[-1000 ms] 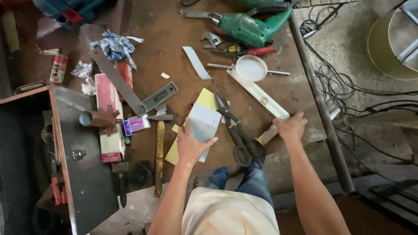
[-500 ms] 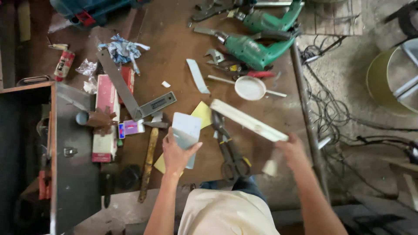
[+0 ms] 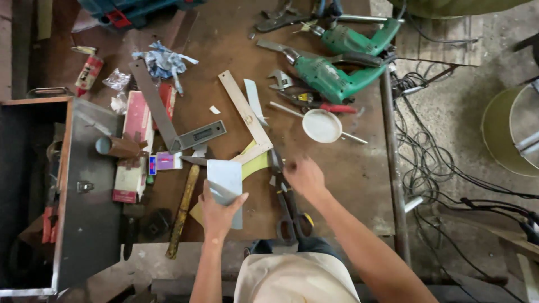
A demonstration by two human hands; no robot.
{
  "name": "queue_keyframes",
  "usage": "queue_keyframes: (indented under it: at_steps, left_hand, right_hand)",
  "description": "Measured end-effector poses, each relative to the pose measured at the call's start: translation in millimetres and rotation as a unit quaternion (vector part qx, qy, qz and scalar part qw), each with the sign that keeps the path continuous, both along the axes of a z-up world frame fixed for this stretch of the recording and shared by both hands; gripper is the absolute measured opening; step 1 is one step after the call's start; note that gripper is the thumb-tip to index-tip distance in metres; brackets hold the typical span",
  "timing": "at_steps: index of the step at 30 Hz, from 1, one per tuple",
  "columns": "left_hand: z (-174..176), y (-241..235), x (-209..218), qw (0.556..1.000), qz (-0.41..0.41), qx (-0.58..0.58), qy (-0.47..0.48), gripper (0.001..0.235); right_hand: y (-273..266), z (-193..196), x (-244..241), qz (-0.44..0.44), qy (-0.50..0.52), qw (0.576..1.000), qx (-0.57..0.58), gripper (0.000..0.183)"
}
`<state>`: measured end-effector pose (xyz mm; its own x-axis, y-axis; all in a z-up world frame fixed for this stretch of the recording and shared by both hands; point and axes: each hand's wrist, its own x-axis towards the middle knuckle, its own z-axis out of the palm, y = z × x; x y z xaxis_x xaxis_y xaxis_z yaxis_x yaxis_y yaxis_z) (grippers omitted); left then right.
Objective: Measuring, marking, and cutting metal and material pieces using various hand tools on a workbench.
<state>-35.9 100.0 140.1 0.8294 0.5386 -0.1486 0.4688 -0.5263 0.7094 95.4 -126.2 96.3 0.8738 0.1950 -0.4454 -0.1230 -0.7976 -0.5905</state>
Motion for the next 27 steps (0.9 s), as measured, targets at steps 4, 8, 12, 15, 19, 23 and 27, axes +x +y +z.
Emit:
queue_keyframes:
  at_steps: [4, 8, 12, 15, 19, 23, 27]
  left_hand:
    - [19, 6, 6, 0.983, -0.028, -0.165, 0.079, 0.073]
    - [-1, -7, 18, 0.968, -0.127, -0.215, -0.016, 0.074]
    - [-18, -15, 31, 0.936, -0.127, -0.324, 0.058, 0.071]
    - [-43, -7, 38, 0.915, -0.102, -0.391, 0.023, 0.072]
    - [-20, 5, 55, 0.934, -0.079, -0.348, -0.017, 0.085]
    - [-62, 27, 57, 0.945, -0.031, -0.322, -0.039, 0.096]
    - [-34, 30, 56, 0.941, -0.039, -0.331, -0.062, 0.094]
  right_hand:
    - [3, 12, -59, 0.08, -0.039, 0.988, -0.126, 0.064]
    - [10, -18, -78, 0.039, -0.035, 0.992, -0.118, 0.067]
    - [14, -18, -81, 0.002, -0.048, 0.992, -0.121, 0.062]
    - [20, -10, -77, -0.017, -0.036, 0.991, -0.126, 0.065]
    - [33, 9, -60, -0.052, -0.016, 0.992, -0.112, 0.069]
    - [50, -6, -32, -0.062, -0.034, 0.992, -0.102, 0.071]
    - [53, -18, -15, -0.042, -0.061, 0.993, -0.088, 0.071]
